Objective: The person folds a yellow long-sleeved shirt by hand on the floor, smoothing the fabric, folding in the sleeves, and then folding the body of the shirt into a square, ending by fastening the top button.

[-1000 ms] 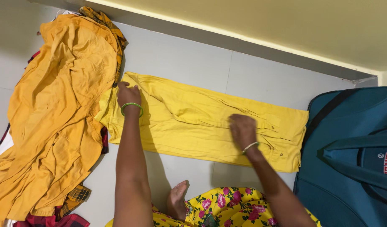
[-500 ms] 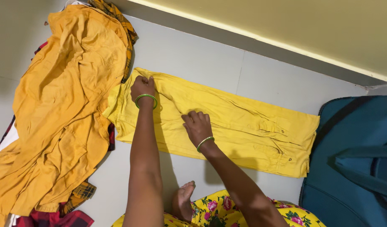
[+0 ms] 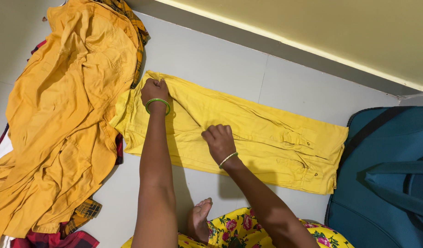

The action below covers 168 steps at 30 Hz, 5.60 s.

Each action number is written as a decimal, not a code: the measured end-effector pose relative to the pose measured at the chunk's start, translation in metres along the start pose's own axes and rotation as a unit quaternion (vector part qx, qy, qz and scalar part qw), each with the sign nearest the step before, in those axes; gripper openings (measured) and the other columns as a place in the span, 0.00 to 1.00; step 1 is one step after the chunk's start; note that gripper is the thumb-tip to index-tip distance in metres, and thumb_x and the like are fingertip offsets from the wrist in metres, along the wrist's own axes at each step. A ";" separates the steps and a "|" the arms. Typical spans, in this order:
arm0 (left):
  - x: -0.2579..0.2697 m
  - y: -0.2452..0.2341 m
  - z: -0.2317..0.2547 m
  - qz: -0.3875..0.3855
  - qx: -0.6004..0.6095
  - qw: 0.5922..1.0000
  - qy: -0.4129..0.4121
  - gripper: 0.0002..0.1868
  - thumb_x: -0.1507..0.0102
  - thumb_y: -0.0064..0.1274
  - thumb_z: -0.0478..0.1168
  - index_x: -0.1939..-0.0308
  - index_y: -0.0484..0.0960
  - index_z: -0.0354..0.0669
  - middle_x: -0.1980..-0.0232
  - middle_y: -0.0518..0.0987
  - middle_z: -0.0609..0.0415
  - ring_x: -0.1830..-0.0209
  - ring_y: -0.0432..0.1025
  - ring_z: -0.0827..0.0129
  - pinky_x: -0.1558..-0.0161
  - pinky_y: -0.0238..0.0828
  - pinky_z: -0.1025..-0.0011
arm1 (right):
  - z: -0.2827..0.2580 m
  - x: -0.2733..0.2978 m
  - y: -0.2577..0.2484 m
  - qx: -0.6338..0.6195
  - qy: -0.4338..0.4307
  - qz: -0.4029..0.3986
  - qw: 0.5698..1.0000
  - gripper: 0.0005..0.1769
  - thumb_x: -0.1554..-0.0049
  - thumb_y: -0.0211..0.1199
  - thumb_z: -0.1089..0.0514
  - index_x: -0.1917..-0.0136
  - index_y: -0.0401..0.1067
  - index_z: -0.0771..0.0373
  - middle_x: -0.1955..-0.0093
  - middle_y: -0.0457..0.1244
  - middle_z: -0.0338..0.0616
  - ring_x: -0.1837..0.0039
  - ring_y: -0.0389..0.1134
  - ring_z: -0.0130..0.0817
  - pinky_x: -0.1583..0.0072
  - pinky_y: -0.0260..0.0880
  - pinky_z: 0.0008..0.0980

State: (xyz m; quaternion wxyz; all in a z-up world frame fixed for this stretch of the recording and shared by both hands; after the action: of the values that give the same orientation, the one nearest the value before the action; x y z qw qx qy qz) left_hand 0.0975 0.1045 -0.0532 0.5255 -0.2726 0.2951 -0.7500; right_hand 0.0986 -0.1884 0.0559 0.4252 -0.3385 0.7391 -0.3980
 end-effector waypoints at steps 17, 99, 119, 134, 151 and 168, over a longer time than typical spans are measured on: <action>-0.016 0.024 -0.026 0.010 0.065 0.998 0.025 0.15 0.40 0.59 0.49 0.66 0.81 0.40 0.67 0.83 0.49 0.65 0.78 0.51 0.58 0.74 0.57 | 0.013 -0.004 0.016 -0.086 0.199 0.007 0.976 0.17 0.44 0.70 0.50 0.52 0.71 0.64 0.53 0.64 0.48 0.52 0.65 0.46 0.48 0.65 0.44; 0.135 0.033 0.046 -0.158 -0.229 0.869 0.410 0.40 0.34 0.35 0.68 0.21 0.59 0.57 0.15 0.44 0.48 0.16 0.32 0.46 0.26 0.20 0.34 | 0.170 0.073 -0.036 0.142 0.196 -0.372 0.896 0.47 0.37 0.34 0.26 0.16 0.28 0.49 0.13 0.25 0.34 0.14 0.23 0.35 0.20 0.21 0.53; 0.206 0.051 0.066 -0.140 -0.258 0.871 0.395 0.43 0.34 0.32 0.68 0.19 0.51 0.53 0.16 0.41 0.42 0.18 0.32 0.40 0.29 0.23 0.30 | 0.287 0.216 -0.113 0.055 0.509 0.094 0.854 0.25 0.46 0.72 0.50 0.39 0.74 0.63 0.53 0.65 0.47 0.46 0.62 0.49 0.41 0.60 0.49; 0.210 0.044 0.073 -0.139 -0.261 0.871 0.394 0.43 0.34 0.35 0.67 0.19 0.52 0.53 0.16 0.43 0.41 0.16 0.35 0.39 0.26 0.26 0.30 | 0.296 0.202 -0.107 0.101 0.533 0.073 0.837 0.11 0.36 0.62 0.53 0.45 0.68 0.61 0.61 0.70 0.50 0.59 0.70 0.48 0.50 0.62 0.42; 0.208 0.046 0.073 -0.140 -0.280 0.866 0.390 0.45 0.36 0.34 0.68 0.20 0.51 0.53 0.16 0.42 0.41 0.17 0.34 0.39 0.28 0.26 0.30 | 0.287 0.195 -0.117 0.251 0.478 0.005 0.842 0.17 0.39 0.65 0.45 0.44 0.72 0.58 0.49 0.68 0.45 0.46 0.68 0.42 0.40 0.59 0.46; 0.206 0.048 0.072 -0.132 -0.288 0.865 0.390 0.45 0.36 0.32 0.69 0.19 0.49 0.54 0.16 0.41 0.43 0.17 0.33 0.40 0.27 0.26 0.30 | 0.241 0.155 -0.071 0.139 0.350 -0.255 0.890 0.47 0.38 0.40 0.30 0.17 0.36 0.58 0.14 0.31 0.41 0.15 0.30 0.37 0.22 0.23 0.54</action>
State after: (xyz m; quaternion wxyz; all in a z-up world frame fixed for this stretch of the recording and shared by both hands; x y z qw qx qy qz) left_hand 0.1182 -0.1151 -0.0190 0.1621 -0.1337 0.6398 -0.7392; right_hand 0.2628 -0.4229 -0.0148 0.0652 -0.2911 0.6655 -0.6842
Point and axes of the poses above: each hand's wrist, its own x-axis away from the middle knuckle, its own y-axis out of the palm, z = x × y, the point moved 4 cm from there along -x, towards the middle knuckle
